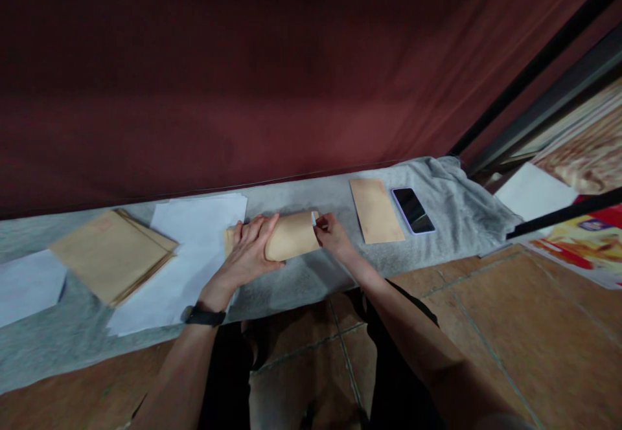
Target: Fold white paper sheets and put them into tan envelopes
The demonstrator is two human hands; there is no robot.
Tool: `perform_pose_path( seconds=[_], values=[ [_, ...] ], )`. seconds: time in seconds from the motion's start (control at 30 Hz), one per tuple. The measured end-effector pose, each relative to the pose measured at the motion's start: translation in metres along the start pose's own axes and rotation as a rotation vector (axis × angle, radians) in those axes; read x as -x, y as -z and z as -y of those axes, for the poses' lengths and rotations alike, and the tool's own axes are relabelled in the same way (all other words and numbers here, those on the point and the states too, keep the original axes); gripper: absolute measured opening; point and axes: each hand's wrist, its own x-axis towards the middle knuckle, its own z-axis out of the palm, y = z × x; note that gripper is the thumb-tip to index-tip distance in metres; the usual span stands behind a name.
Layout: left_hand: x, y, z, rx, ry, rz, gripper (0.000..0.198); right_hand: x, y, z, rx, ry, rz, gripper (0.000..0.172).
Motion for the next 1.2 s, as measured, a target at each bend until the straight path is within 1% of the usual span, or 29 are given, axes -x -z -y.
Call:
perform_pose_path(
  seconds=[0.07, 0.1, 0.13, 0.23, 0.3, 0.37, 0.57, 0.67, 0.77, 0.83, 0.9, 0.93, 0.97, 1.0, 1.03, 1.07, 1.13, 1.17, 1.2],
  values=[
    [0.0, 0.001, -0.001, -0.007, -0.011, -0.017, 0.121, -0.001, 0.0, -0.001, -0.145, -0.079, -0.016, 0.03],
    [-0.001, 0.002, -0.001, -0.009, -0.016, -0.027, 0.121, -0.002, 0.0, -0.001, -0.205, -0.118, 0.006, 0.032],
    [-0.001, 0.002, -0.002, -0.01, -0.02, -0.036, 0.121, -0.002, 0.0, 0.0, -0.25, -0.15, 0.044, 0.031],
    [-0.002, 0.003, -0.004, -0.012, -0.03, -0.053, 0.12, -0.002, 0.002, 0.003, -0.31, -0.204, 0.167, 0.021],
    [-0.002, 0.003, -0.005, -0.012, -0.036, -0.051, 0.119, -0.001, 0.003, 0.005, -0.318, -0.234, 0.197, 0.021],
    [-0.003, 0.004, -0.005, -0.011, -0.038, -0.047, 0.119, -0.001, 0.003, 0.007, -0.317, -0.256, 0.189, 0.02],
    [-0.002, 0.002, -0.004, 0.001, -0.031, -0.036, 0.119, 0.0, 0.002, 0.009, -0.286, -0.267, 0.174, 0.008],
    [-0.002, 0.005, -0.005, 0.0, -0.043, -0.049, 0.117, 0.001, 0.004, 0.011, -0.31, -0.244, 0.159, 0.007],
    [-0.003, 0.009, -0.01, 0.022, -0.025, -0.116, 0.11, 0.001, 0.011, 0.015, -0.354, -0.204, 0.106, 0.012],
    [-0.005, 0.009, -0.015, 0.09, 0.073, -0.238, 0.101, 0.0, 0.017, 0.018, -0.391, -0.178, 0.066, 0.015],
    [-0.008, 0.006, -0.023, 0.225, 0.248, -0.396, 0.089, 0.001, 0.021, 0.021, -0.441, -0.155, 0.037, 0.02],
    [-0.009, 0.004, -0.027, 0.331, 0.349, -0.461, 0.085, 0.002, 0.022, 0.022, -0.466, -0.147, 0.034, 0.022],
    [-0.011, 0.0, -0.031, 0.467, 0.448, -0.501, 0.081, 0.005, 0.021, 0.022, -0.487, -0.142, 0.041, 0.024],
    [-0.013, -0.004, -0.036, 0.636, 0.537, -0.506, 0.078, 0.008, 0.019, 0.023, -0.505, -0.138, 0.06, 0.026],
    [-0.014, -0.008, -0.042, 0.842, 0.606, -0.47, 0.076, 0.012, 0.015, 0.024, -0.521, -0.136, 0.082, 0.027],
    [-0.016, -0.012, -0.047, 1.063, 0.655, -0.405, 0.073, 0.017, 0.011, 0.024, -0.538, -0.135, 0.106, 0.029],
    [-0.019, -0.018, -0.058, 1.44, 0.691, -0.229, 0.067, 0.026, 0.003, 0.025, -0.569, -0.128, 0.141, 0.03],
    [-0.02, -0.02, -0.062, 1.562, 0.693, -0.175, 0.063, 0.031, -0.001, 0.025, -0.578, -0.122, 0.159, 0.03],
    [-0.02, -0.022, -0.066, 1.637, 0.697, -0.15, 0.058, 0.035, -0.003, 0.025, -0.582, -0.118, 0.18, 0.028]
  ],
)
